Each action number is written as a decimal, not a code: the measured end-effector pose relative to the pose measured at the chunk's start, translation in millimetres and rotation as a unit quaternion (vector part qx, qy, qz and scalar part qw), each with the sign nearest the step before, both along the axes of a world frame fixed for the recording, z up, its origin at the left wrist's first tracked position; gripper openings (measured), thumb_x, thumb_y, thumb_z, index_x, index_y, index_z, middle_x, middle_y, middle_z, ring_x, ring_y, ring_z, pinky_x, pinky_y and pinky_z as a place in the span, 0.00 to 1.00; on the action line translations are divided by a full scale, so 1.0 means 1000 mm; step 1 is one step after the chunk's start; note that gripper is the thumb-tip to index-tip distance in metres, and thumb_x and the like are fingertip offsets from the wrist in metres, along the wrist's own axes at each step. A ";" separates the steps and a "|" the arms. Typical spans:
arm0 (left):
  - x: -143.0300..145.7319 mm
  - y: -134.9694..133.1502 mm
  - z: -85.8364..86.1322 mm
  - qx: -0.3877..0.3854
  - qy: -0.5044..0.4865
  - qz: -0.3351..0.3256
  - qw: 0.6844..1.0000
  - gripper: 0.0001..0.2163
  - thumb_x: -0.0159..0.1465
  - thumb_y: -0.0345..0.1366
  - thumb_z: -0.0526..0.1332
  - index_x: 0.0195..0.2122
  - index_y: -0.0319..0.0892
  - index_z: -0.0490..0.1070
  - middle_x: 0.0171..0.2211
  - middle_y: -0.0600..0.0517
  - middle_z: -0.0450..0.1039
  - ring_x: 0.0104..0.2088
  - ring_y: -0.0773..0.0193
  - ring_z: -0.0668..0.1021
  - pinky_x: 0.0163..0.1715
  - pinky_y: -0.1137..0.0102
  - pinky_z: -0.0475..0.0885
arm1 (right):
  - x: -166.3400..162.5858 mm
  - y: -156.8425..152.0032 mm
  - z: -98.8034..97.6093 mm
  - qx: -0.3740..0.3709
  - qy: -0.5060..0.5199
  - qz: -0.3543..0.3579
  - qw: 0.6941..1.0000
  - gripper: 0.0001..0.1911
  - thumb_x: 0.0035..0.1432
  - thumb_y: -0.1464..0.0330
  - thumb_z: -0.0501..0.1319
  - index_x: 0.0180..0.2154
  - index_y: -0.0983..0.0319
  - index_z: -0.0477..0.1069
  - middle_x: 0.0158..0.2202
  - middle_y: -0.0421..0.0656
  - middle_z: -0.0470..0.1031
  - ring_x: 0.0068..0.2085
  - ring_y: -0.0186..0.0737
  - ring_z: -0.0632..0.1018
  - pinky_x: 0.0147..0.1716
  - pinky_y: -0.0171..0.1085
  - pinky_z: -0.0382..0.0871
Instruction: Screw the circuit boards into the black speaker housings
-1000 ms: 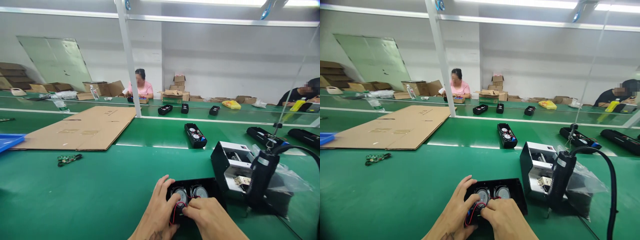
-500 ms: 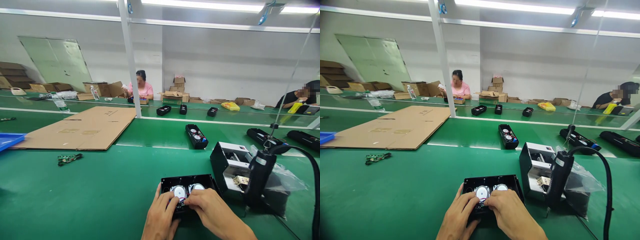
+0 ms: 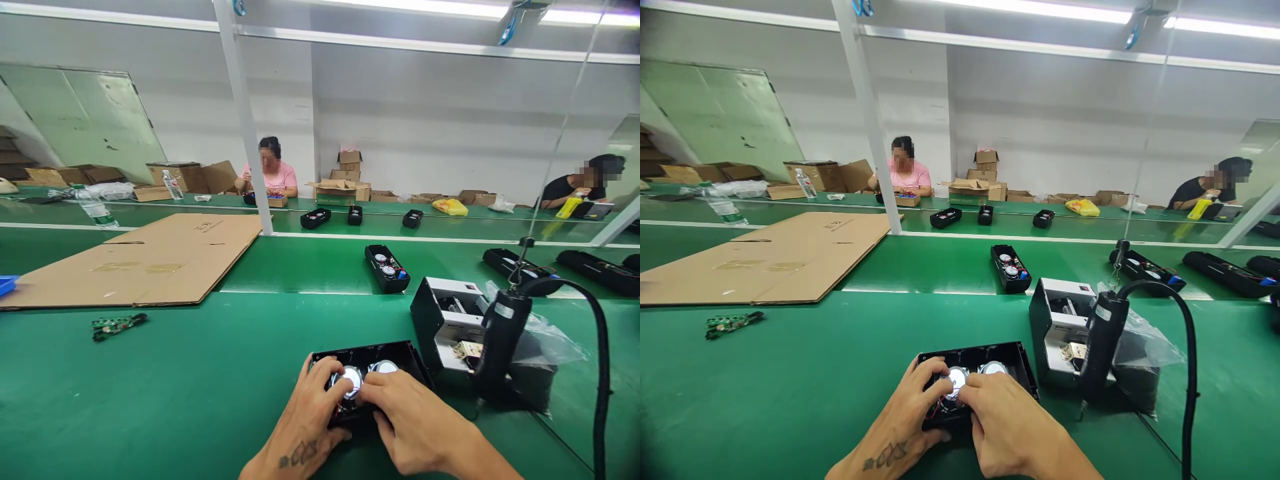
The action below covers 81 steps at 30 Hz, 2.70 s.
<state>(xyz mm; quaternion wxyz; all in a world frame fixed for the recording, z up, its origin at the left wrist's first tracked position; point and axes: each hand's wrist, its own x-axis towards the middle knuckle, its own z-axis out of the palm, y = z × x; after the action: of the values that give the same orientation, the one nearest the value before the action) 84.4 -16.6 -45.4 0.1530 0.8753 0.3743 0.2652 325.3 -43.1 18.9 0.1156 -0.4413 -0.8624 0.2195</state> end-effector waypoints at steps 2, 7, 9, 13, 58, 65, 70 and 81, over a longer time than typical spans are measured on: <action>-0.006 0.000 0.012 -0.033 0.003 -0.036 0.999 0.22 0.58 0.28 0.76 0.51 0.52 0.74 0.51 0.51 0.80 0.64 0.41 0.78 0.71 0.28 0.60 | 0.001 -0.001 -0.004 0.000 0.032 -0.003 0.999 0.21 0.56 0.76 0.63 0.51 0.56 0.77 0.50 0.44 0.83 0.47 0.46 0.82 0.50 0.41 0.73; -0.005 -0.005 0.032 -0.100 -0.053 -0.017 0.993 0.07 0.78 0.35 0.57 0.51 0.52 0.72 0.38 0.59 0.80 0.36 0.63 0.83 0.76 0.40 0.58 | 0.003 0.004 -0.012 -0.038 0.070 -0.037 0.996 0.23 0.52 0.76 0.66 0.50 0.55 0.80 0.48 0.42 0.83 0.48 0.46 0.83 0.51 0.42 0.73; 0.001 -0.007 0.034 -0.092 -0.072 0.007 0.993 0.11 0.79 0.34 0.51 0.47 0.50 0.72 0.33 0.60 0.78 0.31 0.65 0.81 0.75 0.42 0.61 | 0.002 0.007 -0.012 -0.048 0.052 -0.046 0.996 0.24 0.51 0.76 0.67 0.49 0.54 0.82 0.47 0.41 0.83 0.47 0.45 0.83 0.51 0.42 0.73; 0.006 -0.010 0.039 -0.057 -0.060 -0.009 0.997 0.14 0.76 0.29 0.50 0.48 0.51 0.75 0.46 0.52 0.80 0.48 0.58 0.84 0.72 0.42 0.66 | -0.001 0.007 -0.010 -0.046 0.022 -0.031 0.998 0.23 0.54 0.76 0.66 0.50 0.53 0.83 0.48 0.41 0.83 0.48 0.45 0.83 0.50 0.41 0.73; 0.012 0.095 0.069 -0.359 0.058 -0.065 0.929 0.21 0.43 0.49 0.80 0.21 0.43 0.71 0.42 0.55 0.76 0.36 0.63 0.74 0.32 0.69 0.64 | -0.016 0.075 0.027 -0.070 -0.066 -0.024 0.995 0.17 0.45 0.64 0.77 0.40 0.58 0.83 0.33 0.39 0.84 0.34 0.42 0.79 0.27 0.37 0.56; 0.014 0.095 0.068 -0.365 0.048 -0.068 0.927 0.18 0.43 0.47 0.79 0.19 0.44 0.73 0.48 0.53 0.75 0.46 0.56 0.77 0.38 0.67 0.68 | -0.019 0.076 0.028 -0.056 -0.078 -0.042 0.995 0.14 0.43 0.65 0.77 0.36 0.58 0.85 0.27 0.38 0.78 0.30 0.41 0.75 0.26 0.38 0.54; 0.013 0.094 0.066 -0.365 0.051 -0.072 0.927 0.16 0.44 0.47 0.79 0.20 0.45 0.75 0.48 0.53 0.75 0.48 0.54 0.77 0.39 0.66 0.69 | -0.023 0.075 0.029 -0.060 -0.071 -0.058 0.994 0.13 0.41 0.66 0.78 0.34 0.58 0.85 0.24 0.37 0.75 0.27 0.39 0.72 0.25 0.38 0.54; 0.013 0.096 0.072 -0.358 0.062 -0.082 0.928 0.19 0.46 0.46 0.79 0.18 0.44 0.71 0.44 0.52 0.75 0.47 0.55 0.76 0.36 0.67 0.65 | -0.008 0.066 0.032 -0.056 -0.049 -0.040 0.996 0.26 0.48 0.64 0.77 0.51 0.53 0.84 0.43 0.40 0.87 0.43 0.48 0.83 0.31 0.37 0.58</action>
<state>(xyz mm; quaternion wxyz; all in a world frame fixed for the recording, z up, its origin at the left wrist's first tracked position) 97.7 79.1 26.6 0.4539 0.8049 0.3796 0.0454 317.4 22.6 50.7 0.0572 -0.4914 -0.8350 0.2409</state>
